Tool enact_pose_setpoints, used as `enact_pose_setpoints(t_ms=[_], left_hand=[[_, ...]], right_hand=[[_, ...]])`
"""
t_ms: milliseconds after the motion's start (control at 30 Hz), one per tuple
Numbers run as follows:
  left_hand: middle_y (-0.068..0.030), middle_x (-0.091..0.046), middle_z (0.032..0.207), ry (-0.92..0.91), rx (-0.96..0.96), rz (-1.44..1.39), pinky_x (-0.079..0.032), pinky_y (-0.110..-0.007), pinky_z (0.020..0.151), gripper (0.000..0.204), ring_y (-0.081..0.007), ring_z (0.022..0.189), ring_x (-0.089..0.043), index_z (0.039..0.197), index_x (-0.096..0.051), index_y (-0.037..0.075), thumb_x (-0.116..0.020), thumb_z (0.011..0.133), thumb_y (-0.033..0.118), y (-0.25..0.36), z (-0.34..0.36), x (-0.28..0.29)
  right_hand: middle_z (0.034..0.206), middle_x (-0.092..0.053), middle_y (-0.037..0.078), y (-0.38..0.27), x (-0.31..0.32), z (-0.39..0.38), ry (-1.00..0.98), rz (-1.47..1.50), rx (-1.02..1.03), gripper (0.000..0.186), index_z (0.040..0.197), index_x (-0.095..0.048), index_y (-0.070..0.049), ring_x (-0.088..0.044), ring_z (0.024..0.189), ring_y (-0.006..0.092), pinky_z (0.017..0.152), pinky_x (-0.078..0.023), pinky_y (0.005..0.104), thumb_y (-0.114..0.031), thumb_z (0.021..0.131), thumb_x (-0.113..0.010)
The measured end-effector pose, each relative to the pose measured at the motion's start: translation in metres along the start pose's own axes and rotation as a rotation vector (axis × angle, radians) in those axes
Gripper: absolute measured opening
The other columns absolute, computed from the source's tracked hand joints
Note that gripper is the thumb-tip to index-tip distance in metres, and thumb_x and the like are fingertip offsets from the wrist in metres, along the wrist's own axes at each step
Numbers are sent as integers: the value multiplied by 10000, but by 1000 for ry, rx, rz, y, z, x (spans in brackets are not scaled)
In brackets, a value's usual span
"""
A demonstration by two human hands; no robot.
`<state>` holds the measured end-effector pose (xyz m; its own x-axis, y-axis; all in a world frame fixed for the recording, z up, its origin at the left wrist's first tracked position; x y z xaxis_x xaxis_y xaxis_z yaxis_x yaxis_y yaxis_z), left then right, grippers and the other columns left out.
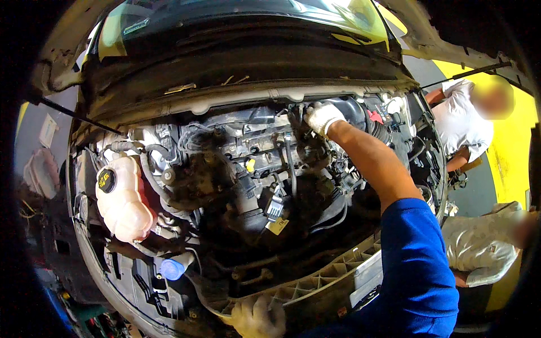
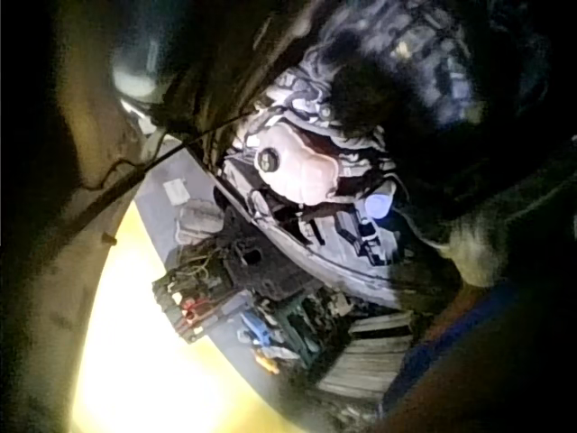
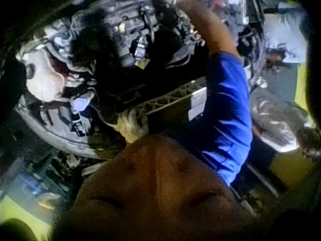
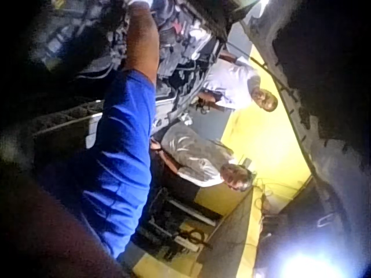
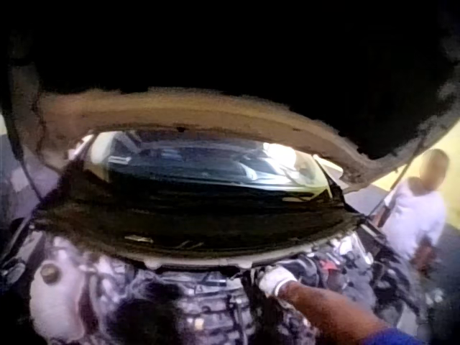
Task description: The person removes ignition coils and spark plugs from a car engine using hand tools, replaces them with new components, and reinstalls the coils.
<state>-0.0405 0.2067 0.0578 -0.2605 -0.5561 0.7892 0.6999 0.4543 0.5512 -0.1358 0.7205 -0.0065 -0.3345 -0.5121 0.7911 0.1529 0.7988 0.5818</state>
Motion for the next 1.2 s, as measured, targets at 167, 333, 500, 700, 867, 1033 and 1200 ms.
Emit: enact_pose_setpoints(t_ms=[167,333,500,700,867,1033,1200], left_hand=[[-201,-668,1019,12,-24,19,-513,-485,736,293,-385,841,-635,1037,-705,36,-725,826,238,0,-2,-5],[-207,-666,1010,-3,-25,12,-508,-500,731,299,-388,824,-631,1029,-702,34,-736,817,243,-2,-3,-6],[-215,-667,989,-5,-32,-4,-504,-513,732,311,-392,806,-629,1027,-701,31,-744,800,239,-1,1,-4],[-216,-670,968,21,-35,7,-504,-510,734,296,-395,798,-632,1006,-703,26,-724,804,241,-5,-6,-8],[-197,-675,971,20,-11,37,-512,-491,719,276,-381,809,-641,998,-710,47,-721,802,240,-2,-4,-2],[-179,-676,983,21,-5,39,-512,-490,738,283,-366,821,-643,1012,-711,58,-736,791,233,1,0,0],[-175,-675,979,11,-18,32,-509,-488,730,277,-363,821,-640,1009,-710,59,-746,781,212,-2,-2,-1]], right_hand=[[1166,-734,98,1,11,11,-421,43,-90,288,1105,-774,-154,-706,1070,284,842,-564,414,-188,833,-686],[1146,-734,126,7,1,16,-159,100,-105,260,1083,-770,-117,-708,1049,299,871,-560,435,-170,891,-603],[1178,-695,134,12,-22,4,-40,82,-104,301,1178,-695,-75,-636,1147,337,923,-534,457,-187,919,-590],[1114,-745,105,-2,9,24,-259,86,-70,253,1049,-786,-141,-711,1043,289,849,-574,405,-153,812,-701],[1170,-653,101,5,-2,-4,-52,-4,-18,250,1140,-673,-119,-636,1100,291,913,-528,417,-170,905,-605],[1271,-690,96,23,-22,5,-401,213,-319,313,1183,-737,-140,-664,1165,283,928,-534,413,-247,954,-554],[1114,-744,122,3,6,12,-249,63,-101,235,1047,-785,-134,-710,1053,301,862,-564,407,-191,873,-637]])
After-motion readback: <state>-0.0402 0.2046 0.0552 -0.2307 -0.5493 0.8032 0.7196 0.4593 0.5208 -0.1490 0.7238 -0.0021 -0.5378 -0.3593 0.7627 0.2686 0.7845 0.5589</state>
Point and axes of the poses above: each hand's wrist, its own z-axis towards the middle knuckle, its own x-axis out of the back of the hand, y = z × x, the point moved 6 cm from there along z, towards the middle knuckle
